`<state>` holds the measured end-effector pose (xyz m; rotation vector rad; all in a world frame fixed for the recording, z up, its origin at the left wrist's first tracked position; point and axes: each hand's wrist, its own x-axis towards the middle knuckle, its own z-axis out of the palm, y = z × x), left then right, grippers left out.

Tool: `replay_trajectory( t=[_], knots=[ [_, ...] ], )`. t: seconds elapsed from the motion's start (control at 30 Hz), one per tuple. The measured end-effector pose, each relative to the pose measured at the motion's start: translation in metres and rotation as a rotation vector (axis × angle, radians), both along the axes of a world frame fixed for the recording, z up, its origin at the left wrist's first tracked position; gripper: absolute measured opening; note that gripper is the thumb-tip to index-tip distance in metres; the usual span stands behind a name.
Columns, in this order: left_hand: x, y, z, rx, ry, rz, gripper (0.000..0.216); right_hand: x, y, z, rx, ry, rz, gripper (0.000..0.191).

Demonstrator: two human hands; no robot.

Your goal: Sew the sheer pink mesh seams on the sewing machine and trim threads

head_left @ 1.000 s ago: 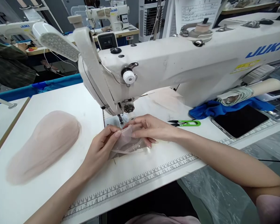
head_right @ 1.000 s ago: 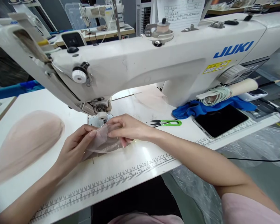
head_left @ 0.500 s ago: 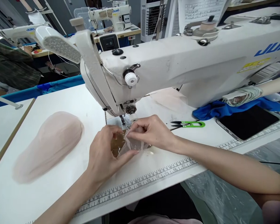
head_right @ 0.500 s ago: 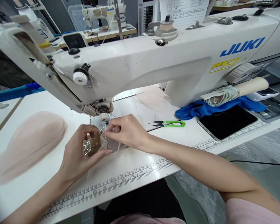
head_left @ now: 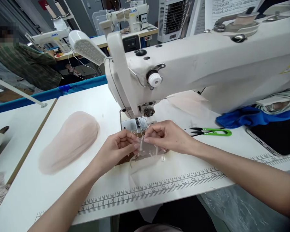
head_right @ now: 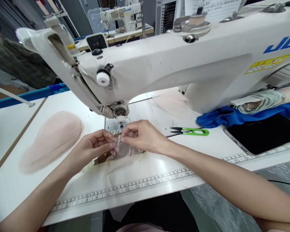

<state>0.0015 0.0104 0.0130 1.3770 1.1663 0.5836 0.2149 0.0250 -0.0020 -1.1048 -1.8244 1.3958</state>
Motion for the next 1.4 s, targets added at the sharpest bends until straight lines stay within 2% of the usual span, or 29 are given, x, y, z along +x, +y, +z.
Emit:
replay_trajectory(
  t=[0.17, 0.27, 0.43, 0.53, 0.77, 1.07, 1.4],
  knots=[
    [0.005, -0.006, -0.002, 0.11, 0.086, -0.059, 0.017, -0.006, -0.007, -0.001, 0.331, -0.064, -0.019, 0.008],
    [0.005, -0.009, -0.004, 0.203, 0.146, -0.096, 0.018, -0.007, -0.008, -0.005, 0.435, -0.077, -0.014, 0.009],
    [0.006, -0.014, -0.013, 0.814, 0.35, -0.009, 0.013, -0.005, -0.009, -0.01, 0.437, -0.113, -0.039, 0.009],
    [0.006, -0.016, -0.017, 1.012, 0.374, 0.003, 0.013, -0.004, -0.011, -0.012, 0.453, -0.122, -0.027, 0.013],
    [0.007, -0.014, -0.017, 1.101, 0.354, 0.012, 0.01, -0.004, -0.013, -0.014, 0.561, -0.098, 0.029, 0.006],
    [0.007, -0.015, -0.015, 1.192, 0.364, 0.028, 0.009, -0.005, -0.013, -0.013, 0.558, -0.116, 0.03, 0.01],
    [0.007, -0.016, -0.015, 1.224, 0.404, 0.03, 0.006, -0.003, -0.014, -0.011, 0.648, -0.152, 0.099, 0.01]
  ],
)
